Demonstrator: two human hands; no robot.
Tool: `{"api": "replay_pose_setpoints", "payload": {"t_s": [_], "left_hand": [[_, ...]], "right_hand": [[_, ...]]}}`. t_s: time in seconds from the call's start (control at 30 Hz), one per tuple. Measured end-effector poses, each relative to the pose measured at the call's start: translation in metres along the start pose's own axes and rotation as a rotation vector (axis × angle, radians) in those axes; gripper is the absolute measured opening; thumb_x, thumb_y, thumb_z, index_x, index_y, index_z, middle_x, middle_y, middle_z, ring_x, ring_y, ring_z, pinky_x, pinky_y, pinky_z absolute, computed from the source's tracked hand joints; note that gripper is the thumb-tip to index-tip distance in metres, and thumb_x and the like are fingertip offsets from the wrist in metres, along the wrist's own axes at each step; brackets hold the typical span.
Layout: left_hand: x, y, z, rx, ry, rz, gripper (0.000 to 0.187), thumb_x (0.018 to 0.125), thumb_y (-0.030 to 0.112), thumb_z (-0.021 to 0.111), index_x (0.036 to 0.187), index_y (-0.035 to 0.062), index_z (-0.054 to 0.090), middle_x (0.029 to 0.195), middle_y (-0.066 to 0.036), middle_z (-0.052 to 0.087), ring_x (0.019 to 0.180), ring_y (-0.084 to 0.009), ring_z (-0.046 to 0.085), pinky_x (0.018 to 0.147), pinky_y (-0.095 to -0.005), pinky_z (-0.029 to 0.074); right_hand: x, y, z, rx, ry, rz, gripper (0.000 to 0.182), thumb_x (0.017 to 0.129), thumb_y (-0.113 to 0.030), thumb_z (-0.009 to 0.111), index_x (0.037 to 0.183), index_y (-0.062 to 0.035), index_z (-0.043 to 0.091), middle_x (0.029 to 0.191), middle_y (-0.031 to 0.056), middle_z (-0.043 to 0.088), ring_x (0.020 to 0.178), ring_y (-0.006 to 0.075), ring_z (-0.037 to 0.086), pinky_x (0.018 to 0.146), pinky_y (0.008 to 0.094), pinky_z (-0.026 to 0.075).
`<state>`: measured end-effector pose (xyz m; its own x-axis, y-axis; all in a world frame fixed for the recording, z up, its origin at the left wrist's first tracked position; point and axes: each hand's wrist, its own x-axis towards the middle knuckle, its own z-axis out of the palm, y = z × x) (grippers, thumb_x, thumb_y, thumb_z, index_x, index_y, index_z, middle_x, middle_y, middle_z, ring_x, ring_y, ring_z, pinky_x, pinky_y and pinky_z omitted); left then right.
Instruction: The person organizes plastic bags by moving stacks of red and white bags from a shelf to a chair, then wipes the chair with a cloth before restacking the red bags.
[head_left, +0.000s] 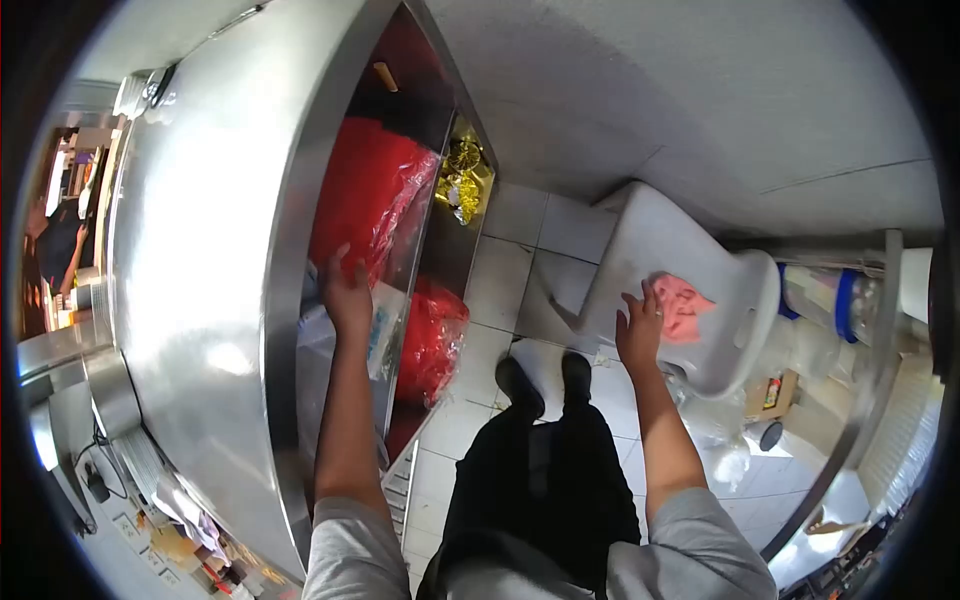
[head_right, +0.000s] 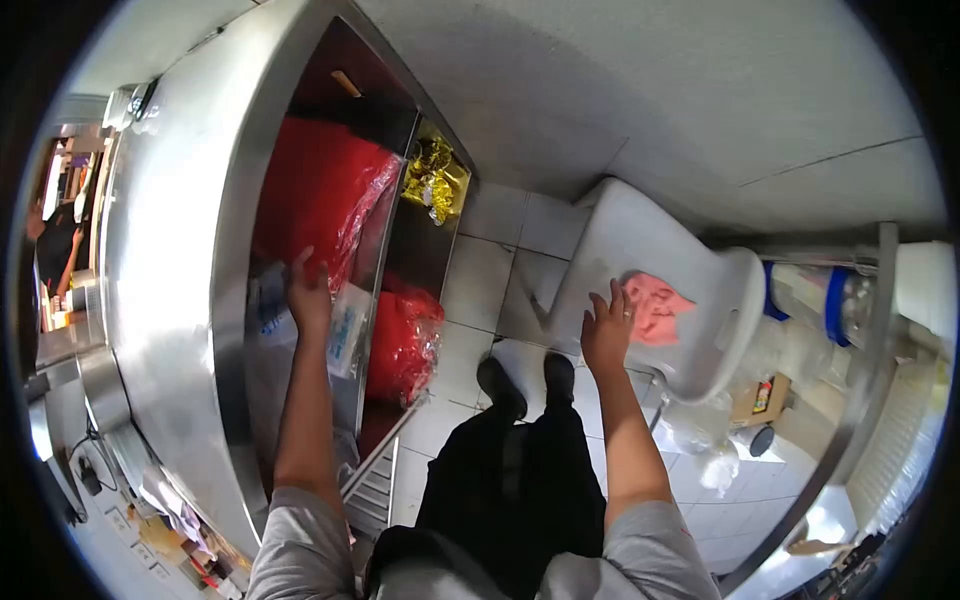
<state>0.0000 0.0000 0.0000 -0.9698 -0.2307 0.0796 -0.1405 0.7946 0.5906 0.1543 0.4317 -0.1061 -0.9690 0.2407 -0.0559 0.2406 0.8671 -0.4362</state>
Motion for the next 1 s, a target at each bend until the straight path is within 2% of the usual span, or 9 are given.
{"api": "replay_pose_setpoints", "payload": {"t_s": [0.07, 0.1, 0.17, 0.27, 0.37, 0.47, 0.67, 0.87, 1.0], "left_hand": [[0.011, 0.020, -0.021, 0.248, 0.044, 0.075, 0.049, 0.077, 0.024, 0.068, 0.120, 0.0062, 0.053, 0.123, -0.019, 0.052, 0.114, -0.0337, 0.049, 0.099, -0.0417, 0.037], [0.054, 0.000, 0.036, 0.291, 0.114, 0.176, 0.048, 0.078, 0.025, 0.067, 0.120, 0.0058, 0.053, 0.122, -0.019, 0.052, 0.113, -0.0345, 0.050, 0.098, -0.0418, 0.038], [0.060, -0.003, 0.044, 0.446, 0.131, 0.318, 0.047, 0.078, 0.025, 0.065, 0.120, 0.0050, 0.053, 0.121, -0.020, 0.053, 0.109, -0.0361, 0.051, 0.095, -0.0419, 0.040], [0.072, -0.005, 0.052, 0.620, 0.019, 0.326, 0.047, 0.080, 0.026, 0.063, 0.120, 0.0039, 0.052, 0.122, -0.020, 0.052, 0.109, -0.0368, 0.051, 0.094, -0.0416, 0.042], [0.073, 0.000, 0.061, 0.583, 0.113, 0.374, 0.047, 0.081, 0.028, 0.060, 0.120, 0.0018, 0.052, 0.119, -0.021, 0.054, 0.107, -0.0375, 0.053, 0.093, -0.0420, 0.043], [0.083, 0.007, 0.057, 0.411, 0.098, 0.163, 0.049, 0.081, 0.031, 0.061, 0.119, 0.0001, 0.052, 0.116, -0.022, 0.056, 0.104, -0.0387, 0.055, 0.090, -0.0425, 0.045], [0.107, -0.027, 0.057, 0.698, 0.062, 0.222, 0.066, 0.079, 0.047, 0.062, 0.124, 0.0004, 0.049, 0.121, -0.023, 0.053, 0.107, -0.0374, 0.054, 0.092, -0.0420, 0.044], [0.124, -0.025, 0.029, 0.497, -0.047, 0.041, 0.083, 0.075, 0.059, 0.060, 0.134, 0.0039, 0.040, 0.127, -0.025, 0.049, 0.117, -0.0366, 0.049, 0.098, -0.0419, 0.039], [0.129, -0.013, 0.027, 0.463, -0.023, -0.062, 0.083, 0.075, 0.057, 0.059, 0.137, 0.0066, 0.037, 0.129, -0.022, 0.048, 0.118, -0.0349, 0.048, 0.099, -0.0407, 0.038]], "right_hand": [[-0.009, -0.022, -0.015, -0.102, 0.015, -0.044, 0.044, 0.076, -0.015, 0.065, 0.118, -0.0111, 0.053, 0.138, 0.0159, 0.036, 0.127, 0.0399, 0.032, 0.104, 0.0550, 0.022], [0.047, -0.005, 0.039, -0.113, 0.101, -0.081, 0.043, 0.076, -0.016, 0.065, 0.118, -0.0104, 0.053, 0.138, 0.0158, 0.036, 0.127, 0.0395, 0.032, 0.104, 0.0550, 0.021], [0.047, -0.006, 0.053, -0.131, 0.133, -0.099, 0.043, 0.077, -0.017, 0.064, 0.117, -0.0089, 0.053, 0.138, 0.0157, 0.036, 0.128, 0.0387, 0.031, 0.104, 0.0550, 0.021], [0.049, 0.005, 0.074, -0.114, 0.127, -0.091, 0.046, 0.078, -0.024, 0.062, 0.120, -0.0098, 0.052, 0.139, 0.0140, 0.036, 0.130, 0.0366, 0.029, 0.106, 0.0549, 0.017], [0.050, 0.006, 0.071, -0.110, 0.136, -0.104, 0.047, 0.078, -0.027, 0.060, 0.121, -0.0100, 0.052, 0.140, 0.0139, 0.035, 0.130, 0.0362, 0.028, 0.107, 0.0547, 0.015], [0.049, 0.008, 0.071, -0.075, 0.121, -0.119, 0.048, 0.079, -0.027, 0.060, 0.122, -0.0086, 0.051, 0.140, 0.0164, 0.035, 0.130, 0.0369, 0.028, 0.107, 0.0536, 0.015], [0.048, 0.012, 0.072, -0.016, 0.121, -0.146, 0.047, 0.079, -0.028, 0.060, 0.121, -0.0070, 0.051, 0.139, 0.0184, 0.035, 0.129, 0.0383, 0.029, 0.106, 0.0536, 0.016], [0.045, 0.016, 0.077, 0.004, 0.178, -0.178, 0.050, 0.075, -0.027, 0.065, 0.121, -0.0097, 0.051, 0.138, 0.0181, 0.037, 0.127, 0.0386, 0.032, 0.105, 0.0535, 0.018], [0.041, 0.018, 0.077, 0.045, 0.212, -0.210, 0.050, 0.075, -0.026, 0.065, 0.120, -0.0092, 0.051, 0.137, 0.0182, 0.038, 0.127, 0.0379, 0.033, 0.106, 0.0529, 0.019]]}}
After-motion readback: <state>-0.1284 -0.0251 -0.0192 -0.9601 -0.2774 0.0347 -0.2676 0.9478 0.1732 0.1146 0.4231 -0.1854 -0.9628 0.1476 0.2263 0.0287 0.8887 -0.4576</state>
